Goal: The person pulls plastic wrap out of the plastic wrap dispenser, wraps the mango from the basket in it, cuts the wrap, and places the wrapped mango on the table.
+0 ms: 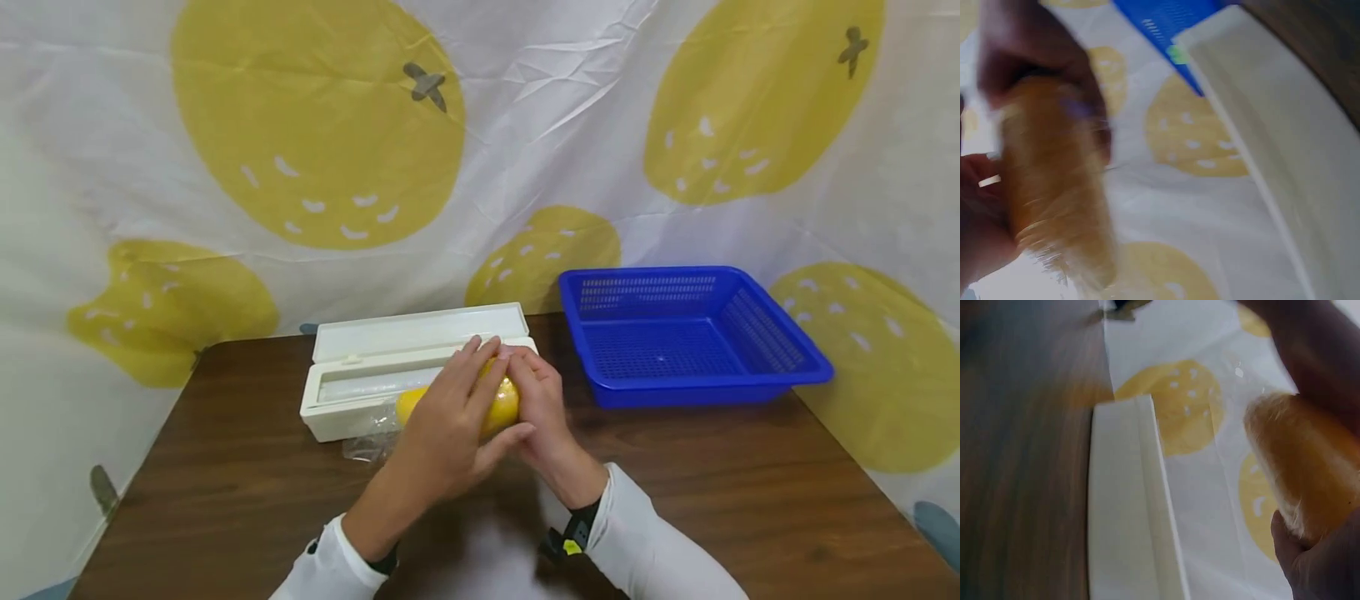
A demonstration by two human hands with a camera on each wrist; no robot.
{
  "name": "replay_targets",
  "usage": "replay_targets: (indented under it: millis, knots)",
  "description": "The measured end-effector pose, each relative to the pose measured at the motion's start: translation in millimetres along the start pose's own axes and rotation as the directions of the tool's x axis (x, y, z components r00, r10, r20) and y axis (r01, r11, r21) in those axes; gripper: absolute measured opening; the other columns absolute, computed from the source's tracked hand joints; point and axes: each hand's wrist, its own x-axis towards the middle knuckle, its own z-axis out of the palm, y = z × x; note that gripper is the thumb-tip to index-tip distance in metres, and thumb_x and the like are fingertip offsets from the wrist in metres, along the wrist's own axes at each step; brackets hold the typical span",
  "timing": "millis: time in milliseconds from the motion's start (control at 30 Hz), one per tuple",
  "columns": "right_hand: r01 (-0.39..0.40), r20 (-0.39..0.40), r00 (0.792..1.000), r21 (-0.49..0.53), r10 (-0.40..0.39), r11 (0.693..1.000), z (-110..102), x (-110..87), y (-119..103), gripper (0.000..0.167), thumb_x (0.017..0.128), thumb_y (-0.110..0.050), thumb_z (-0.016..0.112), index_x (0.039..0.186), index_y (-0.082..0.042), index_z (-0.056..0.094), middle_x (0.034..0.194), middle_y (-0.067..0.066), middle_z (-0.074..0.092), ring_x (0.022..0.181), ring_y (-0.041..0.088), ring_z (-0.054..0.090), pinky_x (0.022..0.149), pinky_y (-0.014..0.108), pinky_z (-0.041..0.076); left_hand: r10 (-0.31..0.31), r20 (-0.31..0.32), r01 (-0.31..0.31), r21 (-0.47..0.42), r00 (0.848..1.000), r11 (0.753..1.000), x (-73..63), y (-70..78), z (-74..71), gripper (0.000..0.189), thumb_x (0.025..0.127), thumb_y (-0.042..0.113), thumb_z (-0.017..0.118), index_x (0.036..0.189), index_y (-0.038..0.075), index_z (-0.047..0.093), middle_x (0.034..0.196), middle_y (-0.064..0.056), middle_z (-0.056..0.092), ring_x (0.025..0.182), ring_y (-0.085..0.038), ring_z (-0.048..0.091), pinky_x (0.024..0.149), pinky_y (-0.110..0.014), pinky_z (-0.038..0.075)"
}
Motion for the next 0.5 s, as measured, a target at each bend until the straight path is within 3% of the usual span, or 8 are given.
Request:
replay_targets:
  millis: [100, 233, 333, 500]
  knots:
    - [-0.016, 0.01, 1.0, 0.025, 0.016, 1.0, 1, -0.4, -1, 0.023, 0.099, -0.014, 0.054, 0.085, -0.018, 0.071, 0.084, -0.003, 0.07, 0.07, 0.009, 0.065, 0.06, 0.021, 0.055, 0.032, -0.042, -0.029, 0.057, 0.999, 0.998, -0.8, -4.2, 8.1, 0.067, 0.107, 0.051, 0.033, 0.138, -0.003, 0.056, 0.138, -0.024, 0.058, 0.128, -0.038, 0.059, 0.107, -0.047, 0.048]
    - [-0.009, -0.005, 1.0, 0.046, 0.009, 0.999, 1, 0.5, -4, 0.02, 0.098, -0.012, 0.055, 0.087, -0.015, 0.071, 0.088, -0.001, 0.069, 0.075, 0.011, 0.065, 0.063, 0.023, 0.056, 0.026, -0.112, -0.016, 0.096, 0.993, 0.995, -2.6, -13.6, 15.3, 0.063, 0.108, 0.048, 0.03, 0.136, 0.0, 0.059, 0.133, -0.019, 0.064, 0.117, -0.033, 0.066, 0.096, -0.044, 0.055]
    - [0.012, -0.021, 1.0, 0.05, -0.011, 0.999, -1, 1.4, -9, 0.018, 0.098, -0.011, 0.056, 0.089, -0.013, 0.071, 0.092, 0.002, 0.07, 0.081, 0.014, 0.065, 0.067, 0.024, 0.057, 0.002, -0.176, 0.005, 0.041, 0.984, 0.999, -4.6, -22.5, 18.1, 0.057, 0.108, 0.044, 0.035, 0.132, 0.001, 0.064, 0.128, -0.016, 0.069, 0.111, -0.03, 0.07, 0.09, -0.043, 0.057]
    - [0.02, -0.007, 1.0, 0.059, -0.02, 0.998, -4, 2.5, -16, 0.017, 0.099, -0.013, 0.055, 0.092, -0.009, 0.069, 0.095, 0.005, 0.074, 0.086, 0.018, 0.066, 0.07, 0.028, 0.058, -0.087, -0.272, 0.053, -0.131, 0.958, 0.99, -13.7, -38.5, 24.6, 0.045, 0.106, 0.034, 0.042, 0.122, 0.003, 0.071, 0.114, -0.011, 0.075, 0.098, -0.027, 0.073, 0.084, -0.043, 0.059]
